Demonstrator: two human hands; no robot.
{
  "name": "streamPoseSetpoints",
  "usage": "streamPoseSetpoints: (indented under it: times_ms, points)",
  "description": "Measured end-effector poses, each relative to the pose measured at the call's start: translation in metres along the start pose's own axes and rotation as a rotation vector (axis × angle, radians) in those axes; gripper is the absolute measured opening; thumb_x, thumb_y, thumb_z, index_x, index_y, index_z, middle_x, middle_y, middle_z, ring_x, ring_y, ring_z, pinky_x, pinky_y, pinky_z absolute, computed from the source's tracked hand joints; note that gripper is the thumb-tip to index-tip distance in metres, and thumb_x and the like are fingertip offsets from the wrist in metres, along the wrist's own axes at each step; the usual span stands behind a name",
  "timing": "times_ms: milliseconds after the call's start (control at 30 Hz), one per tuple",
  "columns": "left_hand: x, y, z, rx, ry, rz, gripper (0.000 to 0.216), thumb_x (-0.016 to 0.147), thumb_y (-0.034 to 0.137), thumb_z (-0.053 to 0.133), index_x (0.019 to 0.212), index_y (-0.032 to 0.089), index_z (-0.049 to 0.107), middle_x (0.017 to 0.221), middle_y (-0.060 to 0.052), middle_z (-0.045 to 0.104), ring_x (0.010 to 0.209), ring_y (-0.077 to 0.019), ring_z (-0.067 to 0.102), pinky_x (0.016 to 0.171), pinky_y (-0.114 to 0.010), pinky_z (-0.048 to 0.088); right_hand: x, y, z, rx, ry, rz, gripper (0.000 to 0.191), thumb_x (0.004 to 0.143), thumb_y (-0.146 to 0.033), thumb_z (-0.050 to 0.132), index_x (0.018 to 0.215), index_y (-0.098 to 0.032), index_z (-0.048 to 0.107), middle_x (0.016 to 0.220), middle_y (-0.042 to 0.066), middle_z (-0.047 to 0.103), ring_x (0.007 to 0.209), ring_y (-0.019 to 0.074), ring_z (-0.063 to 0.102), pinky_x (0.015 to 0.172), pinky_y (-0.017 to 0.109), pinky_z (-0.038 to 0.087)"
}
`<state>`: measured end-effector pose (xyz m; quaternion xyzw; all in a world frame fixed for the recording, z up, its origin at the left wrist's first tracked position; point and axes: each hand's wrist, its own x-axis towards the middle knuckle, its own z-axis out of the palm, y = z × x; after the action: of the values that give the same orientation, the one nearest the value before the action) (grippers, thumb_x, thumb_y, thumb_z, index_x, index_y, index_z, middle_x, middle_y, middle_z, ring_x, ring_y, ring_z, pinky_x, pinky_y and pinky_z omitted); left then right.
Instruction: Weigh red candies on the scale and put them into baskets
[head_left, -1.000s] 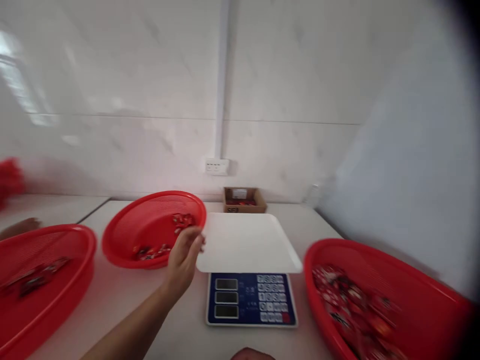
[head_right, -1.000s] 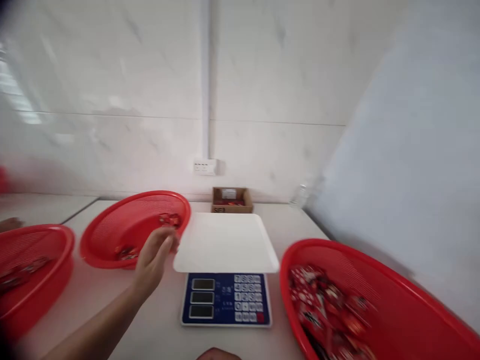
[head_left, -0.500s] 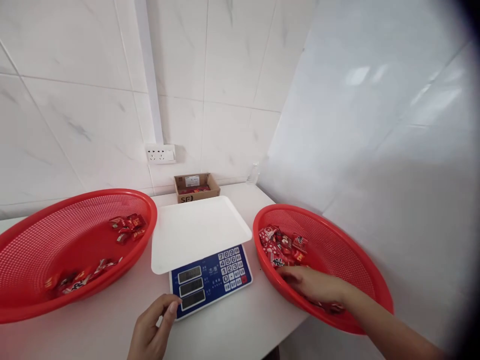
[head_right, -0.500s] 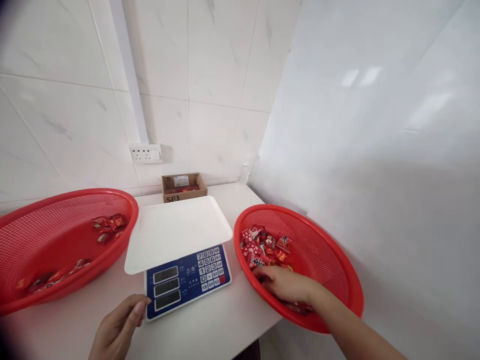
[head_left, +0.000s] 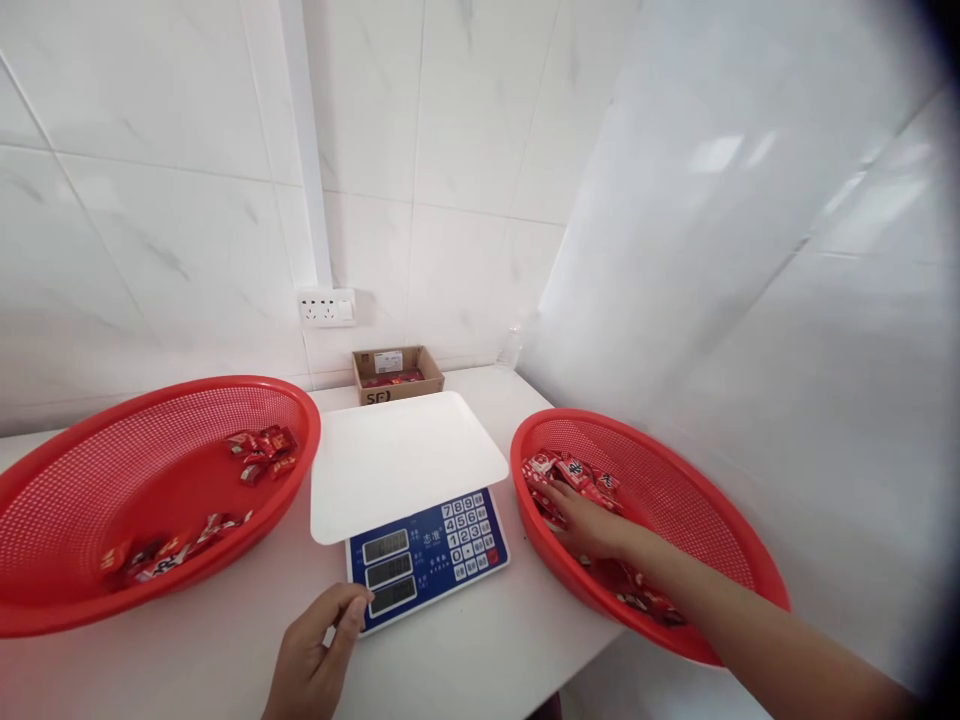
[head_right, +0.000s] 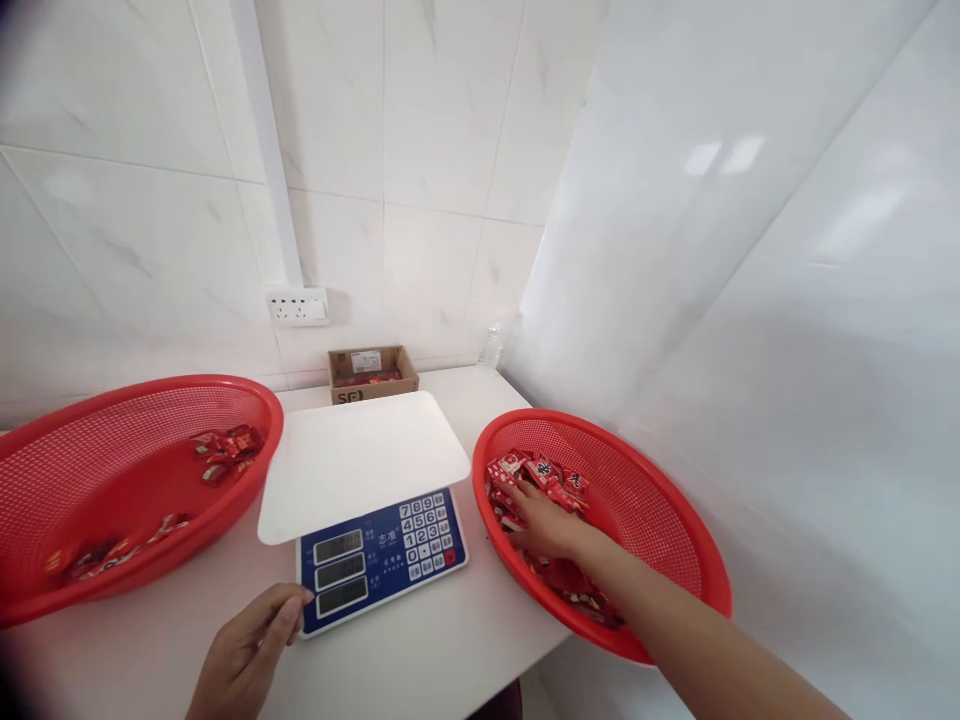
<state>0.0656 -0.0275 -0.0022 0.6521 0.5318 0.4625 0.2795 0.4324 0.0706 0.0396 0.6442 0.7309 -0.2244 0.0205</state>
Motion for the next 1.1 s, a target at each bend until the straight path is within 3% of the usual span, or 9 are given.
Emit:
streamPoseSetpoints:
  times_ms: [67,167,333,433,633,767,867,1000,1100]
  points:
    - [0.001,0.001,0.000,0.010,-0.003,-0.002,0.032,0.085,0.044,0.045,0.075,0.021,0.063,0.058,0.001,0.059,0.052,-0.0139,0.056,0.049,-0.020,0.047,0.004,0.002,0.002,-0.042,0.076,-0.011,0.061,0.072,-0.020,0.054,0.132,-0.022,0.041,0.131,0.015,0.048,0.112,0.0297,0.053,0.089,0.040,0.041]
    - [0.002,0.002,-0.001,0.028,-0.002,-0.020,0.033,0.085,0.046,0.045,0.075,0.021,0.063,0.058,0.000,0.059,0.052,-0.0146,0.056,0.050,-0.020,0.047,0.008,0.015,-0.008,-0.053,0.126,0.001,0.037,0.074,-0.014,0.045,0.109,-0.019,0.056,0.105,0.011,0.064,0.093,0.0267,0.061,0.080,0.038,0.045]
    - [0.001,0.002,-0.001,0.017,-0.009,-0.037,0.033,0.084,0.047,0.045,0.074,0.021,0.062,0.058,0.000,0.059,0.053,-0.0152,0.056,0.050,-0.021,0.047,0.007,0.040,-0.036,0.230,0.302,0.066,0.027,0.077,-0.016,0.044,0.101,-0.021,0.054,0.105,0.007,0.066,0.099,0.0227,0.060,0.086,0.036,0.045]
    - [0.001,0.003,-0.001,0.005,-0.003,-0.046,0.032,0.084,0.046,0.045,0.073,0.022,0.062,0.059,0.001,0.059,0.053,-0.0149,0.056,0.049,-0.021,0.045,0.003,0.037,-0.051,0.393,0.388,0.057,0.023,0.074,-0.019,0.048,0.096,-0.021,0.055,0.106,0.007,0.065,0.100,0.0232,0.060,0.086,0.037,0.047]
    - [0.001,0.009,0.000,-0.011,0.001,-0.063,0.036,0.087,0.047,0.042,0.073,0.020,0.061,0.061,-0.001,0.058,0.056,-0.0141,0.054,0.052,-0.020,0.043,0.011,-0.038,-0.073,0.838,0.423,-0.035,0.032,0.075,-0.031,0.054,0.106,-0.022,0.049,0.102,0.008,0.065,0.085,0.0211,0.065,0.073,0.036,0.055]
    - [-0.001,0.011,-0.001,-0.012,0.009,-0.034,0.034,0.089,0.042,0.041,0.074,0.019,0.061,0.063,-0.002,0.059,0.058,-0.0139,0.054,0.055,-0.021,0.043,0.040,-0.103,-0.064,0.678,0.363,-0.218,0.035,0.076,-0.026,0.054,0.110,-0.022,0.053,0.108,0.007,0.064,0.094,0.0213,0.063,0.081,0.037,0.054]
    - [-0.001,0.012,-0.002,-0.016,0.022,-0.023,0.034,0.089,0.041,0.041,0.074,0.018,0.061,0.063,-0.002,0.059,0.058,-0.0138,0.053,0.055,-0.021,0.043,0.064,-0.142,-0.048,0.618,0.229,-0.302,0.034,0.081,-0.024,0.047,0.115,-0.020,0.053,0.114,0.007,0.062,0.100,0.0211,0.060,0.083,0.037,0.053]
    - [0.000,0.008,-0.001,-0.065,0.044,-0.056,0.033,0.089,0.042,0.042,0.075,0.018,0.061,0.065,-0.002,0.058,0.059,-0.0137,0.052,0.056,-0.022,0.043,0.076,-0.168,-0.038,0.749,0.116,-0.330,0.037,0.088,-0.030,0.037,0.122,-0.020,0.048,0.129,0.008,0.051,0.109,0.0190,0.055,0.079,0.031,0.055]
    - [0.004,0.003,-0.002,-0.215,0.080,-0.129,0.030,0.088,0.044,0.045,0.088,0.019,0.060,0.067,0.000,0.057,0.059,-0.0129,0.053,0.054,-0.022,0.044,0.070,-0.160,-0.048,0.786,0.171,-0.312,0.036,0.087,-0.032,0.040,0.120,-0.022,0.049,0.124,0.008,0.055,0.104,0.0171,0.058,0.078,0.029,0.054]
